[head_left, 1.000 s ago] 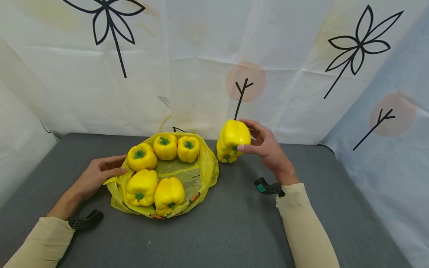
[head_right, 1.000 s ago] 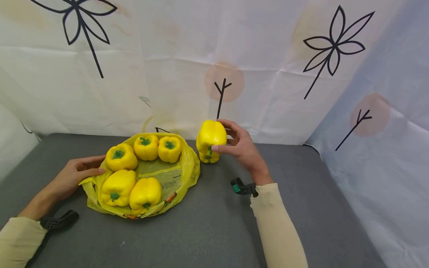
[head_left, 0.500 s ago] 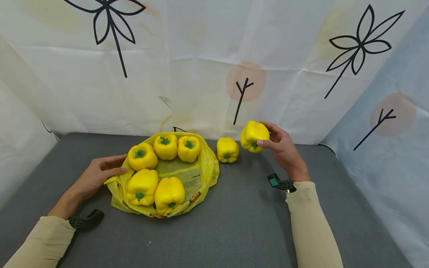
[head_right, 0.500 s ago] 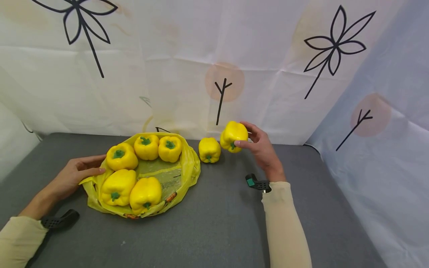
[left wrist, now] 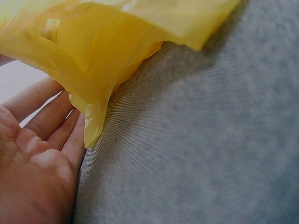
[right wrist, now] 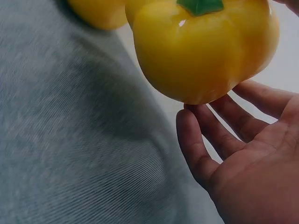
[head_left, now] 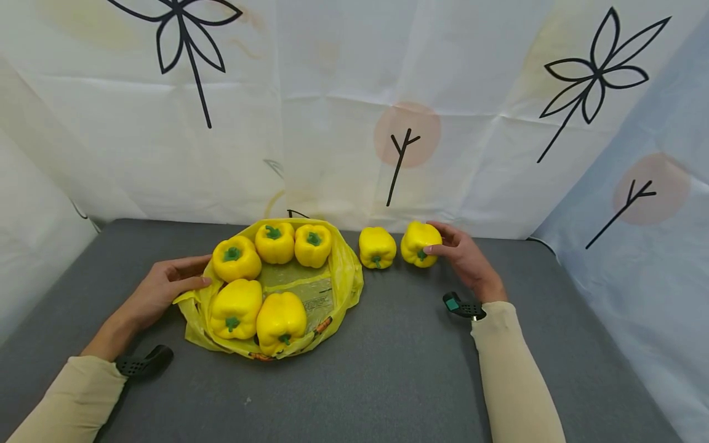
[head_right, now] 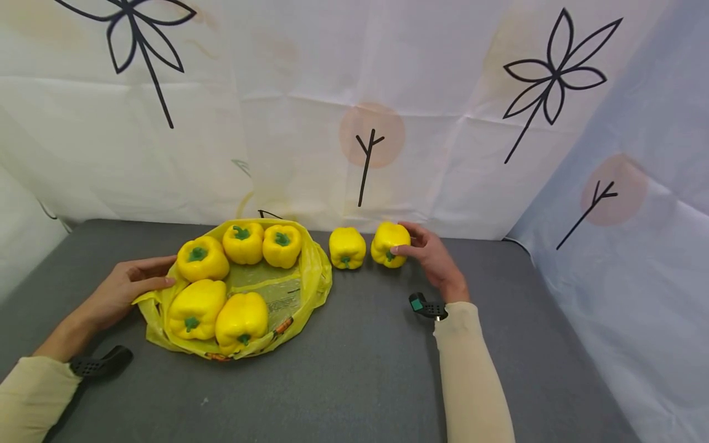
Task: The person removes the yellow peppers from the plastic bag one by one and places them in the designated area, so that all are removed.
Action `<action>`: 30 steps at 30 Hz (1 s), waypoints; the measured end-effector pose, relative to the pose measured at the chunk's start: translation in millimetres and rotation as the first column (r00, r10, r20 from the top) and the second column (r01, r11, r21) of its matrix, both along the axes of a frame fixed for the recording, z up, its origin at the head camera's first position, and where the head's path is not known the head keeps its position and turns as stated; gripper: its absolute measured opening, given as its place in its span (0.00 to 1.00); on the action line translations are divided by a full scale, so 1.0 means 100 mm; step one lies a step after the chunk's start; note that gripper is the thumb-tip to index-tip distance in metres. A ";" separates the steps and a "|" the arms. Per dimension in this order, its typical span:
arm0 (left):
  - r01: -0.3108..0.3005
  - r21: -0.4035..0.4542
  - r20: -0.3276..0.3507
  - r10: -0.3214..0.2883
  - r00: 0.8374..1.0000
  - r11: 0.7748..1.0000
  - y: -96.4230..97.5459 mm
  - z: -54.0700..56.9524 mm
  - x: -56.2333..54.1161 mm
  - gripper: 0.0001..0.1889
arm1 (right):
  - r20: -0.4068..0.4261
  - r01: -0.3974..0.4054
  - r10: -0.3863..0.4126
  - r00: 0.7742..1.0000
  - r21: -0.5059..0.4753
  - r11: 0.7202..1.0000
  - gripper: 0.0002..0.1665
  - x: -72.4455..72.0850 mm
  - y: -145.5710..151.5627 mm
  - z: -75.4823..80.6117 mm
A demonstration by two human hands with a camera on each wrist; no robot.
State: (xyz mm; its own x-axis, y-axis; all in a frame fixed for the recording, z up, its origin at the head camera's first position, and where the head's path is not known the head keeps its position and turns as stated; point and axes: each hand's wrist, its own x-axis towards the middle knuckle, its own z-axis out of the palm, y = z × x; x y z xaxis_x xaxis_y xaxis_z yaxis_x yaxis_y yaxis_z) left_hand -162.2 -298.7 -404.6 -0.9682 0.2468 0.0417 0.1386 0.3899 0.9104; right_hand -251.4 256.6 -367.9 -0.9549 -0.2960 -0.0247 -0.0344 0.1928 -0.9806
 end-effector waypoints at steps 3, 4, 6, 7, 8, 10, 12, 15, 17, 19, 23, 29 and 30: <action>0.000 -0.002 -0.004 0.000 1.000 1.000 0.00 0.00 0.00 0.31 | 0.016 -0.015 0.015 1.000 0.002 1.000 0.43 -0.01 0.01 -0.07; 0.000 -0.006 -0.003 0.000 1.000 1.000 0.00 0.00 0.00 0.31 | 0.020 -0.017 0.017 1.000 0.004 1.000 0.43 -0.02 0.01 -0.09; -0.001 -0.016 0.001 0.001 1.000 1.000 -0.01 -0.01 0.00 0.31 | 0.023 -0.020 0.020 1.000 0.015 1.000 0.44 -0.03 0.01 -0.12; -0.003 -0.021 0.002 0.003 1.000 1.000 -0.01 -0.01 0.00 0.32 | 0.023 -0.021 0.021 1.000 0.023 1.000 0.44 -0.03 0.00 -0.14; -0.003 -0.026 0.003 0.003 1.000 1.000 -0.01 -0.01 0.00 0.32 | 0.025 -0.021 0.021 0.999 0.027 0.999 0.44 -0.04 0.00 -0.15; -0.004 -0.030 0.005 0.004 1.000 1.000 -0.02 -0.01 0.00 0.32 | 0.023 -0.024 0.023 0.999 0.034 0.999 0.44 -0.04 -0.01 -0.16; -0.004 -0.032 0.005 0.005 1.000 0.999 -0.02 -0.01 0.00 0.32 | 0.018 -0.030 0.029 0.999 0.037 0.999 0.44 -0.04 -0.03 -0.17; -0.003 -0.032 0.004 0.003 1.000 0.999 -0.02 -0.01 0.00 0.32 | 0.016 -0.031 0.030 0.999 0.031 0.999 0.44 -0.05 -0.06 -0.19; -0.003 -0.032 0.002 0.003 1.000 0.999 -0.02 -0.01 0.00 0.32 | 0.013 -0.030 0.030 0.999 0.026 0.999 0.44 -0.06 -0.07 -0.20; -0.002 -0.029 -0.002 0.002 1.000 1.000 -0.02 -0.02 0.00 0.32 | 0.011 -0.030 0.030 1.000 0.020 0.999 0.44 -0.06 -0.08 -0.20; -0.001 -0.018 -0.010 0.000 1.000 1.000 -0.02 -0.02 0.00 0.31 | 0.000 -0.028 0.028 1.000 0.013 1.000 0.44 -0.05 -0.11 -0.20; 0.001 -0.011 -0.013 -0.001 1.000 1.000 -0.01 -0.02 0.00 0.31 | -0.005 -0.022 0.022 1.000 0.011 1.000 0.44 -0.05 -0.13 -0.20; 0.001 -0.010 -0.013 -0.001 1.000 1.000 0.00 -0.02 0.00 0.31 | -0.004 -0.021 0.021 1.000 0.010 1.000 0.44 -0.05 -0.14 -0.20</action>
